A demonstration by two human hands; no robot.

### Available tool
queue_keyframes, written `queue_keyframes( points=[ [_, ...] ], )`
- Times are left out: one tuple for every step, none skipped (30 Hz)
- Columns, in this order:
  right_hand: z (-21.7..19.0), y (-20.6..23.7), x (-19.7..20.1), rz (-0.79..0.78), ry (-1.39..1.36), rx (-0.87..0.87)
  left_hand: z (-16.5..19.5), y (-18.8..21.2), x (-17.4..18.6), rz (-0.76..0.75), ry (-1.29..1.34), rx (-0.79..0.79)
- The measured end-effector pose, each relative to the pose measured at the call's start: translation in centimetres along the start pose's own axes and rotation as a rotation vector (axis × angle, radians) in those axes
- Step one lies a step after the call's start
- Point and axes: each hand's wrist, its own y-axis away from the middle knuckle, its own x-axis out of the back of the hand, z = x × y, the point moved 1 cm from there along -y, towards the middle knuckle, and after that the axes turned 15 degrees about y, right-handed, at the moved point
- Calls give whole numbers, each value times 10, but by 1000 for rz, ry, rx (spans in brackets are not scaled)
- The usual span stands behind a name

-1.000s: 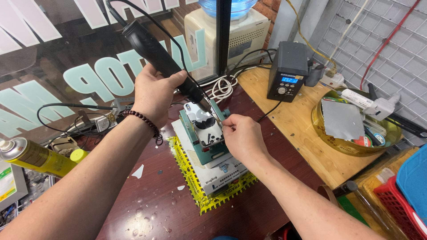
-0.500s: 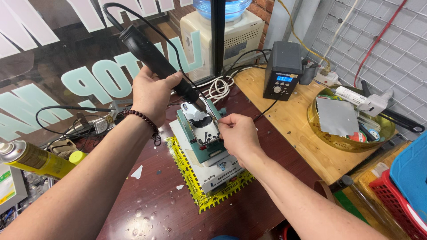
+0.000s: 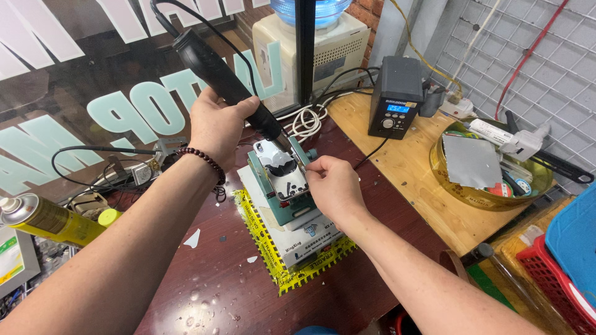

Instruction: The person holds a hot air gun in one hand and blows hot air onto a phone clamped in a bench fixture while using tweezers in the other hand to work at the phone's edge, repeatedly repositioning the tool and tweezers around the device.

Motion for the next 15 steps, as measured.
queue_keyframes(
  points=[
    [-2, 0, -1, -34, -59, -65, 0, 1, 0, 5, 13, 13],
    [-3, 0, -1, -66, -117, -129, 0, 2, 0, 7, 27, 25],
    [-3, 0, 0, -97, -175, -194, 0, 2, 0, 9, 41, 37],
    [-3, 0, 0, -108, -196, -189, 0, 2, 1, 10, 32, 35],
    [-3, 0, 1, -118, -217, -182, 0, 2, 2, 11, 24, 31],
    [-1, -1, 2, -126, -239, -177, 0, 1, 3, 10, 15, 27],
    [0, -1, 2, -152, -271, -196, -1, 1, 5, -3, 21, 0],
    [2, -2, 1, -179, -302, -217, -1, 1, 7, -15, 26, -26],
    [5, -3, 1, -203, -334, -237, -1, 1, 10, -29, 32, -53],
    [6, -5, 2, -219, -409, -248, 0, 1, 13, -37, 61, -49],
    [9, -7, 3, -234, -482, -261, 1, 2, 17, -45, 91, -42],
    [11, -8, 5, -251, -556, -276, 2, 4, 21, -52, 120, -34],
    [14, -10, 9, -251, -582, -301, 4, 7, 25, -41, 112, -18],
    [15, -13, 14, -257, -606, -324, 6, 10, 30, -26, 103, -4],
    [16, -15, 17, -257, -629, -350, 8, 13, 33, -16, 97, 13]
  ],
)
